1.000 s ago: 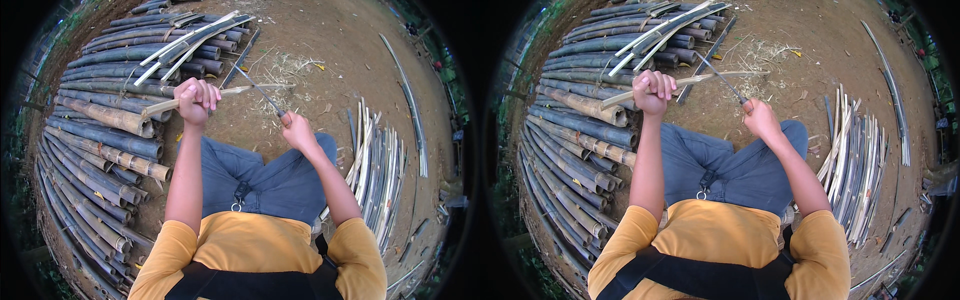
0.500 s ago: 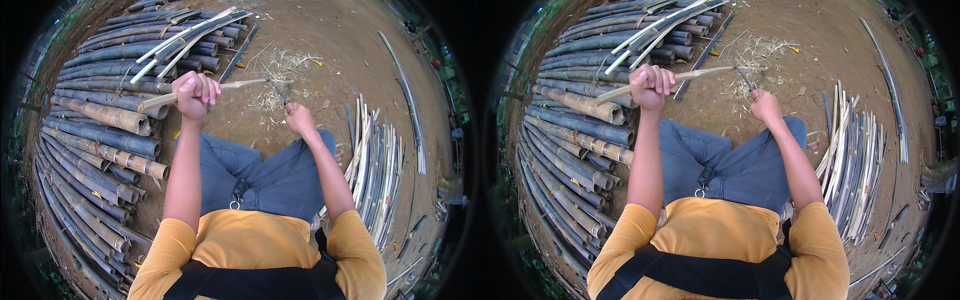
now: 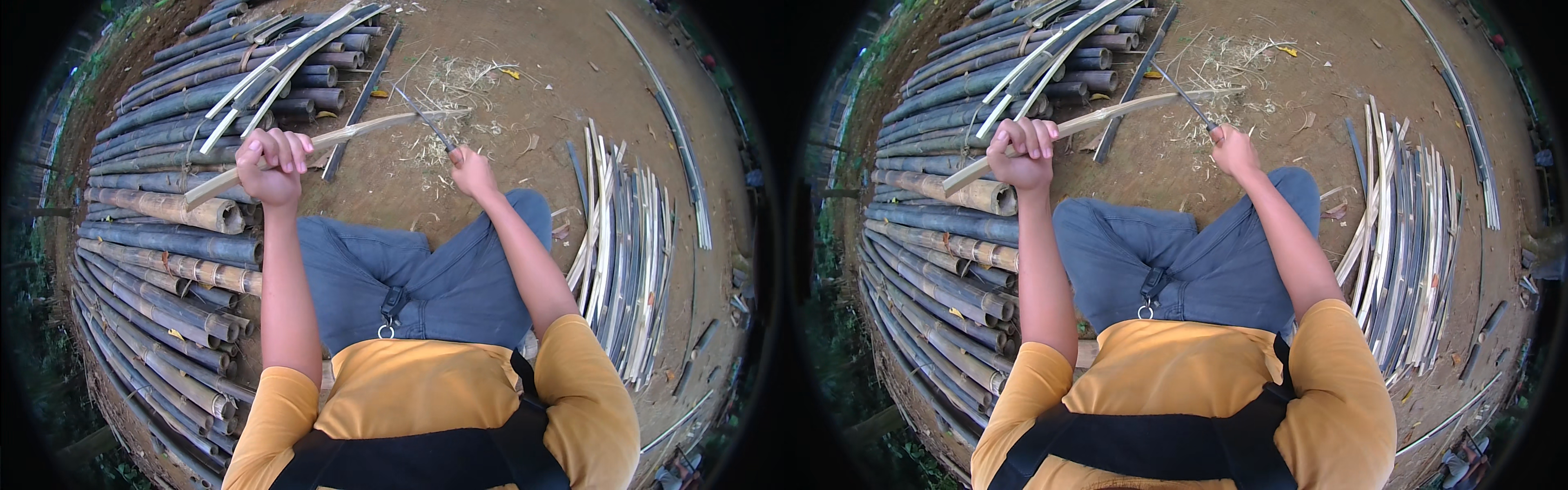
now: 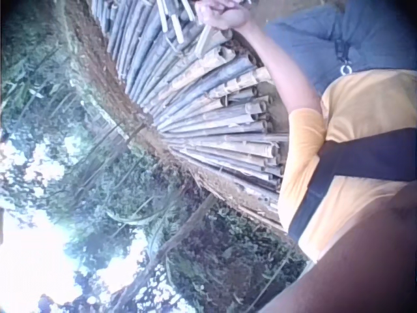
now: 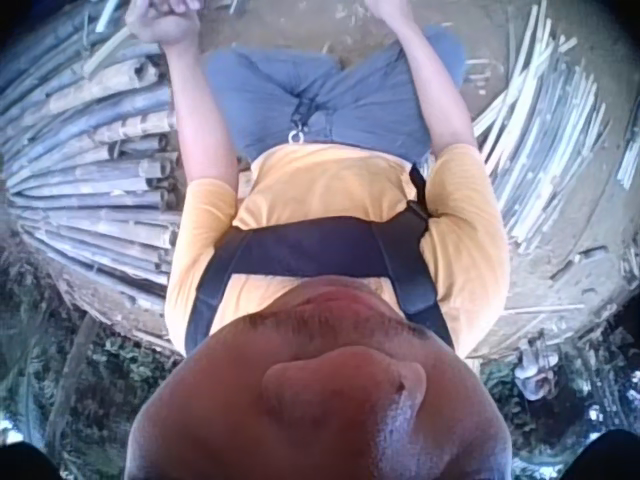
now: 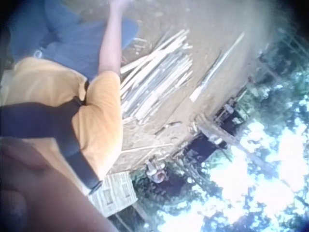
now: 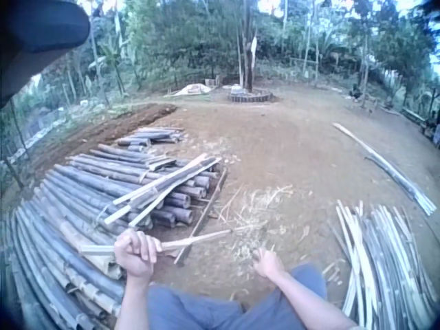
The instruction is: The person whittles and scrapes a strip of bamboo using a knife while sitting on the ground near a pile of bamboo stalks.
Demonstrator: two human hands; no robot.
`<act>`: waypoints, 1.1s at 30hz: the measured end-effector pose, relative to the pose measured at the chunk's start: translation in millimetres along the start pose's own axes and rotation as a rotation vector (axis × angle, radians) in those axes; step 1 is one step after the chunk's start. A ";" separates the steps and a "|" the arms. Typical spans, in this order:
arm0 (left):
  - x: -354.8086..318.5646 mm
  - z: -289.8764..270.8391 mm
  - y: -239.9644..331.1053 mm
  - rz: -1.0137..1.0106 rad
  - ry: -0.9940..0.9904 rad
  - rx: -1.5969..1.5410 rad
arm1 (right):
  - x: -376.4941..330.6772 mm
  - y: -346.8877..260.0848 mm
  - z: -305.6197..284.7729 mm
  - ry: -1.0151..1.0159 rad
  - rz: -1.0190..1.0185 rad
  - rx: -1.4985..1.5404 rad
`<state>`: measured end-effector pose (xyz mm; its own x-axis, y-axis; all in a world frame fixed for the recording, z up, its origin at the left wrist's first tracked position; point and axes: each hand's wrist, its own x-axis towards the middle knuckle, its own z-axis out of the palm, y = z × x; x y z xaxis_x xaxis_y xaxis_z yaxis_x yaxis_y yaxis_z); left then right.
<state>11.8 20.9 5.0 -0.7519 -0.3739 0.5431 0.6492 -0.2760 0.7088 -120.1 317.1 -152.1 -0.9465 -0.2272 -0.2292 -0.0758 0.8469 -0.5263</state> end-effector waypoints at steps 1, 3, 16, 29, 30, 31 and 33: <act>-0.1 -3.6 1.7 -0.002 0.016 -0.004 | -2.6 -1.0 1.7 -0.042 -0.061 -0.005; 2.4 -3.9 1.3 0.002 0.039 -0.004 | 3.6 0.6 2.3 -0.030 -0.046 0.006; 12.0 11.9 3.6 -0.028 0.057 0.036 | 5.0 -12.8 18.0 0.093 -0.031 0.060; 13.9 20.6 -1.7 -0.044 0.069 -0.008 | 31.9 27.8 46.9 0.226 0.278 0.367; 14.1 20.8 -1.6 -0.039 0.076 -0.015 | 26.0 20.4 42.1 0.242 0.211 0.370; 14.2 21.4 -2.2 -0.035 0.083 -0.023 | 20.4 12.9 36.8 0.259 0.144 0.373; 16.3 25.1 -3.3 -0.018 0.121 -0.026 | 11.4 8.6 34.8 0.287 -0.003 0.368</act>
<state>-5.5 37.9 22.8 -0.7450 -0.4726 0.4709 0.6398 -0.3061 0.7050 -120.6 305.1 -187.8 -0.9989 -0.0435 -0.0191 -0.0113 0.6079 -0.7939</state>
